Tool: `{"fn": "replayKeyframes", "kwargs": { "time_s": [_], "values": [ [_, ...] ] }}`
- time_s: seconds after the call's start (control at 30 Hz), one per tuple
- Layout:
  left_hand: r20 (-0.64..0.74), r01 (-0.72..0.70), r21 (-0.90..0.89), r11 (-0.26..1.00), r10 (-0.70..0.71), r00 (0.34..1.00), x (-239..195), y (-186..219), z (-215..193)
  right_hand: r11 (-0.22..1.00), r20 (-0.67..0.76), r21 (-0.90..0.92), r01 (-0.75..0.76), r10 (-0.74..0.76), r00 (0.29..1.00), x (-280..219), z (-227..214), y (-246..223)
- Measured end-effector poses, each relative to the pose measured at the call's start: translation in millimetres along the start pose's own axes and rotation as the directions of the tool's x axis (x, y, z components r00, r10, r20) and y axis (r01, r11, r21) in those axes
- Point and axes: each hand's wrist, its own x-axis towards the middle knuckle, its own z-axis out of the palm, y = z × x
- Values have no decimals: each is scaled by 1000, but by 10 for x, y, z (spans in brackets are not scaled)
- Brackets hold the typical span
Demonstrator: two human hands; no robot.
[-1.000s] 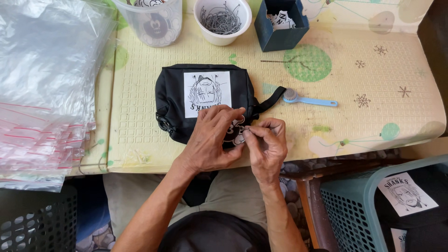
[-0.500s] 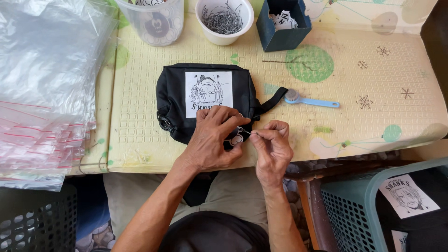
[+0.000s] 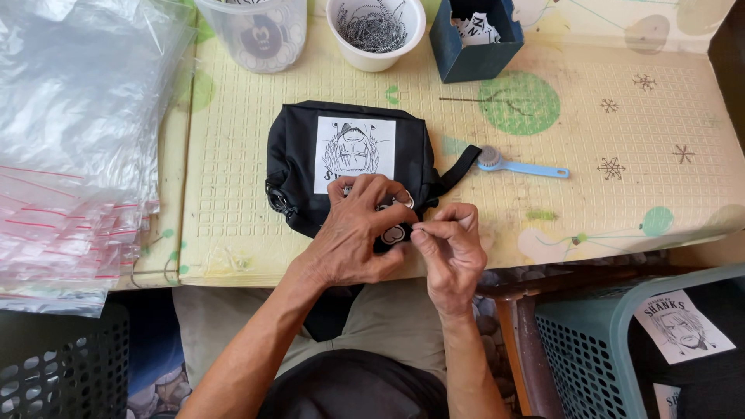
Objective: The person assembles a small black shoulder bag by attaching a metal chain and a decorative keychain to the bag's strap. They then place the completed bag into a clear plastic ziplock bag for packaging.
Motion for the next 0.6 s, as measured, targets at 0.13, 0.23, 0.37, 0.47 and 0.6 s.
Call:
{"fn": "replayKeyframes", "kwargs": {
  "time_s": [0.13, 0.23, 0.37, 0.47, 0.6],
  "values": [
    [-32, 33, 24, 999, -32, 999, 15, 5, -11, 997, 15, -76, 28, -27, 1000, -10, 7, -104],
    [-49, 55, 46, 997, -53, 997, 1, 4, 7, 967, 80, -238, 88, -71, 994, -36, 1, -190],
    [-54, 87, 51, 995, -84, 995, 31, 28, 10, 978, 156, -202, 47, -16, 988, -30, -56, -184],
    [-67, 115, 65, 991, -110, 992, 15, -3, 53, 988, 229, -145, 42, -8, 973, 26, -105, -176],
    [-73, 133, 34, 991, -130, 989, -10, -44, 95, 998, 291, -55, 7, 9, 957, 69, -151, -138]
  ]
}}
